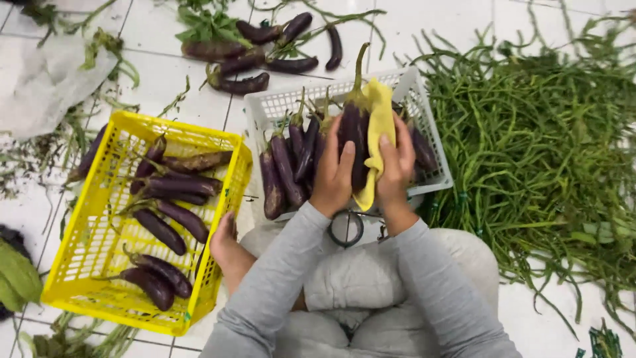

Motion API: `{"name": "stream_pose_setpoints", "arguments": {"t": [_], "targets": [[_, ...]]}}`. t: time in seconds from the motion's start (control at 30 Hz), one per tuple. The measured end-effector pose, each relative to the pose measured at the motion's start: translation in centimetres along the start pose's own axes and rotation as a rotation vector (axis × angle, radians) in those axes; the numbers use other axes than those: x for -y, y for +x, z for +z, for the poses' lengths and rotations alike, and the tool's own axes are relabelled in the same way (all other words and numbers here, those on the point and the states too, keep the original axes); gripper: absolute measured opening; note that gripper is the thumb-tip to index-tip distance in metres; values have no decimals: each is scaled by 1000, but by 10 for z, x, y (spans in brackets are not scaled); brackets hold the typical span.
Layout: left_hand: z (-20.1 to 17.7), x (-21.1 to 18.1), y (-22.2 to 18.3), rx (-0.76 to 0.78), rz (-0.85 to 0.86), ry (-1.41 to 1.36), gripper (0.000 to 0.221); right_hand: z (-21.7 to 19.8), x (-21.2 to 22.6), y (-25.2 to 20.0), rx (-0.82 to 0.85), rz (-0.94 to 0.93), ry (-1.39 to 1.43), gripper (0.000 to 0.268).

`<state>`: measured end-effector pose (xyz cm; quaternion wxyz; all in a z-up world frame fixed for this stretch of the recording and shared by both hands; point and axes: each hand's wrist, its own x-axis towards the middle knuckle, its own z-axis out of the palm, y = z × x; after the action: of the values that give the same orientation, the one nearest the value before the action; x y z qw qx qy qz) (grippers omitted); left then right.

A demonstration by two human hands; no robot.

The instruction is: The person is sitting on the floor, cleaning eggplants by wiping them with a yellow cloth and transferring them from a white crate to a yellow crate.

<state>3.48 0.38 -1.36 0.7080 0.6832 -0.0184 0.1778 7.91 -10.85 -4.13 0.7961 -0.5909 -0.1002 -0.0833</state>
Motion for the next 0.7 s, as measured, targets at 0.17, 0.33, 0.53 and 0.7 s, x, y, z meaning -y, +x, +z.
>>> {"name": "stream_pose_setpoints", "arguments": {"t": [0.17,0.33,0.53,0.7], "targets": [[-15,12,0,-60,-12,-29,55,29,5,-36,-19,141,-25,52],[-14,-5,1,45,-18,58,56,15,-1,-27,27,81,-88,53],[1,2,5,128,-72,-64,58,1,-1,-7,-47,43,13,56],[-13,10,11,-98,-114,-237,55,41,30,-39,249,-247,-429,64]]}}
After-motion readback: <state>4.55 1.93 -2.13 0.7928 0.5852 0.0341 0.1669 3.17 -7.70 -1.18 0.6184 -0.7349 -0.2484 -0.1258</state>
